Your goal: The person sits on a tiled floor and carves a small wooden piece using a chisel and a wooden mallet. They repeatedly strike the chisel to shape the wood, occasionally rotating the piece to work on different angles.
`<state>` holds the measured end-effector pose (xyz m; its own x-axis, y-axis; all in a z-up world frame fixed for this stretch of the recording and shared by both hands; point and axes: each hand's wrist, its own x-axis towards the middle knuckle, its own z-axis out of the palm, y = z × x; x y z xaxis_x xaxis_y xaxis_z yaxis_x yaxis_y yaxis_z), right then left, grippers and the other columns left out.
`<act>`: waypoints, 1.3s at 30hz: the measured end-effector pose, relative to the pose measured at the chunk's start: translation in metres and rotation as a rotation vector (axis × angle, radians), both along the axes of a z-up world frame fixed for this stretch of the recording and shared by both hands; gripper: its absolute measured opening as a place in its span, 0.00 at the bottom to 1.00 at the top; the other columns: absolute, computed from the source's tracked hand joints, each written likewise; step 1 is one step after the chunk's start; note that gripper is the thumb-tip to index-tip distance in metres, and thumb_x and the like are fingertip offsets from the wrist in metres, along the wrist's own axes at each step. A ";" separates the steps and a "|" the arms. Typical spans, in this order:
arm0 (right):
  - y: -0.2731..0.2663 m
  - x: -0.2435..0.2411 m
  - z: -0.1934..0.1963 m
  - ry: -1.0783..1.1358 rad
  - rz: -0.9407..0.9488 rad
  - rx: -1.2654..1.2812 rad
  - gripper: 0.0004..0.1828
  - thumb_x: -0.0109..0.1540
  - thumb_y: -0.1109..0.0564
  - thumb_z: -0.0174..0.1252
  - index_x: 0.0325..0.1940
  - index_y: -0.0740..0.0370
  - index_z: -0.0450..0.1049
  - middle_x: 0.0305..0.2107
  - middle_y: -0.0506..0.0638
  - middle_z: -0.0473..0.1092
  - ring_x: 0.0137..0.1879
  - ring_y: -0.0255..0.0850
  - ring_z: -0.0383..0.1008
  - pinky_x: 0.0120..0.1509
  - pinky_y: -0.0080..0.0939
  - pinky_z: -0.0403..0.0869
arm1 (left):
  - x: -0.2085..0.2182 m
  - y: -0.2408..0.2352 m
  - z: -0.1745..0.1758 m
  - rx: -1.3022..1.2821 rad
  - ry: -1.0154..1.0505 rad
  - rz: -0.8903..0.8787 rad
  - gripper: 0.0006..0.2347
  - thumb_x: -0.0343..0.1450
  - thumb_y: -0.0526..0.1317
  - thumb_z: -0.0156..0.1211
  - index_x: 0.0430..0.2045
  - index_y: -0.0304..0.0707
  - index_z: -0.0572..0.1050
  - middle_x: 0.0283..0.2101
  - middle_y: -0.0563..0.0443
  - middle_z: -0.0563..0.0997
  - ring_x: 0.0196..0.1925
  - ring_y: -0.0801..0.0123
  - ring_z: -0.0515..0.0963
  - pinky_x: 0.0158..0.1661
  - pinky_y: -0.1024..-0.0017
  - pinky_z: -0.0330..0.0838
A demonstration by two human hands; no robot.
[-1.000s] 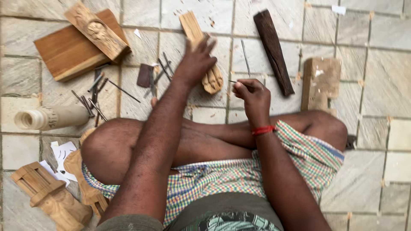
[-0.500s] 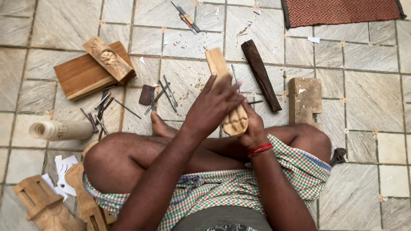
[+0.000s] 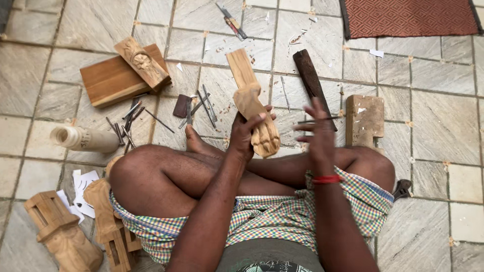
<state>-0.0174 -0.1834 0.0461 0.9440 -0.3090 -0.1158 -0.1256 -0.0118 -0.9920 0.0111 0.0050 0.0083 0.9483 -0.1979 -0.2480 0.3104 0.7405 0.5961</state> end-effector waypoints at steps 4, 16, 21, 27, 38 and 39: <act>-0.007 -0.042 0.002 -0.119 0.004 0.175 0.30 0.78 0.42 0.42 0.75 0.63 0.69 0.39 0.47 0.68 0.36 0.31 0.70 0.37 0.32 0.72 | 0.007 0.005 0.005 -0.015 -0.023 0.073 0.26 0.65 0.38 0.68 0.56 0.26 0.67 0.46 0.38 0.79 0.46 0.58 0.83 0.46 0.60 0.82; 0.038 -0.057 0.025 -0.345 0.201 -0.141 0.09 0.70 0.67 0.57 0.55 0.68 0.73 0.47 0.57 0.77 0.56 0.43 0.81 0.62 0.41 0.81 | 0.013 0.013 0.014 0.014 -0.036 0.078 0.22 0.67 0.35 0.66 0.54 0.28 0.69 0.44 0.41 0.80 0.46 0.58 0.84 0.46 0.62 0.83; 0.043 -0.056 0.019 -0.380 0.204 -0.127 0.07 0.71 0.68 0.56 0.54 0.68 0.72 0.49 0.60 0.77 0.58 0.45 0.81 0.63 0.43 0.82 | 0.015 0.013 0.014 0.000 0.011 0.043 0.24 0.66 0.36 0.65 0.56 0.30 0.67 0.45 0.40 0.79 0.45 0.58 0.84 0.45 0.62 0.84; 0.039 -0.055 0.015 -0.387 0.223 -0.100 0.06 0.72 0.67 0.54 0.53 0.67 0.70 0.49 0.61 0.77 0.58 0.47 0.81 0.63 0.46 0.83 | 0.015 0.012 0.011 -0.025 0.019 0.011 0.25 0.67 0.37 0.65 0.57 0.26 0.66 0.46 0.38 0.79 0.45 0.57 0.85 0.43 0.61 0.85; 0.038 -0.052 0.012 -0.343 0.180 0.023 0.05 0.71 0.66 0.57 0.51 0.66 0.71 0.43 0.60 0.78 0.53 0.46 0.83 0.59 0.46 0.84 | 0.014 0.013 0.009 -0.017 0.045 -0.012 0.27 0.67 0.37 0.64 0.59 0.25 0.63 0.47 0.35 0.77 0.47 0.55 0.85 0.44 0.61 0.86; 0.038 -0.052 0.011 -0.343 0.179 0.035 0.05 0.71 0.66 0.57 0.51 0.66 0.71 0.43 0.60 0.78 0.53 0.46 0.83 0.60 0.46 0.84 | 0.014 0.013 0.010 -0.022 0.047 -0.015 0.27 0.67 0.37 0.64 0.59 0.25 0.63 0.47 0.35 0.77 0.47 0.55 0.85 0.44 0.61 0.86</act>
<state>-0.0690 -0.1458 0.0571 0.9683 -0.1370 0.2088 0.2149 0.0314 -0.9761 0.0250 0.0176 0.0183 0.9327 -0.2178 -0.2875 0.3486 0.7487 0.5639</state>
